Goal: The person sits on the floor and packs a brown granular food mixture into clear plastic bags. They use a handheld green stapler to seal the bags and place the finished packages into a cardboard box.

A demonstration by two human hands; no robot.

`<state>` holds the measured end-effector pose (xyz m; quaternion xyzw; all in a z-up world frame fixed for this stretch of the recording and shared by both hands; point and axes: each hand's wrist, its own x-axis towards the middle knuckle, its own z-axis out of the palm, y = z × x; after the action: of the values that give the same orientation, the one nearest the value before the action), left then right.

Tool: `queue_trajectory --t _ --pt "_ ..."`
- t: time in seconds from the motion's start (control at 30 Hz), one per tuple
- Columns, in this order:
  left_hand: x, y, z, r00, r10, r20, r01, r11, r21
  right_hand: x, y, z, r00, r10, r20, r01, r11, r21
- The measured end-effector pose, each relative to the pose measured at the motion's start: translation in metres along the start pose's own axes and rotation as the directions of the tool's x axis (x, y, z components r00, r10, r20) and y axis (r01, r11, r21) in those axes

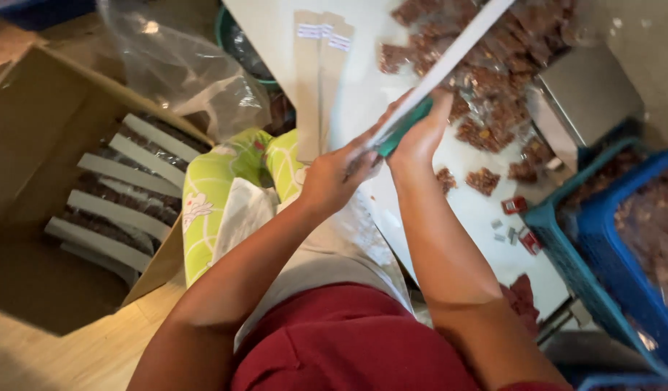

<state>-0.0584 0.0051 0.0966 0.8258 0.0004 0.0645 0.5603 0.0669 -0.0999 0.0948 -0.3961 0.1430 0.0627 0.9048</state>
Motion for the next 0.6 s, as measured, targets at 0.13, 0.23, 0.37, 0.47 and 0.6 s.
queue_trajectory --t 0.13,0.23,0.37,0.47,0.6 --pt "-0.009 -0.076 0.03 0.987 -0.158 0.013 0.157 0.967 -0.201 -0.002 -0.027 -0.056 0.999 0.013 -0.043 -0.022 0.975 -0.223" --pt "-0.02 -0.13 0.035 0.91 -0.413 0.033 0.379 0.798 -0.467 0.014 -0.059 -0.161 0.918 0.233 -0.321 -0.313 0.923 -0.225" --pt "-0.03 -0.119 0.016 0.79 -0.611 0.049 0.555 0.681 -0.478 0.018 -0.071 -0.281 0.858 -0.174 -0.483 -0.434 0.257 -0.864" --pt "-0.027 -0.116 0.013 0.794 -0.605 0.051 0.494 0.594 -0.635 0.011 -0.053 -0.29 0.9 -0.212 -0.382 -0.392 -0.006 -0.92" --pt "-0.033 -0.147 0.011 0.886 -0.463 -0.032 0.323 0.664 -0.674 0.011 -0.037 -0.257 0.945 -0.196 -0.263 -0.3 -0.192 -0.934"
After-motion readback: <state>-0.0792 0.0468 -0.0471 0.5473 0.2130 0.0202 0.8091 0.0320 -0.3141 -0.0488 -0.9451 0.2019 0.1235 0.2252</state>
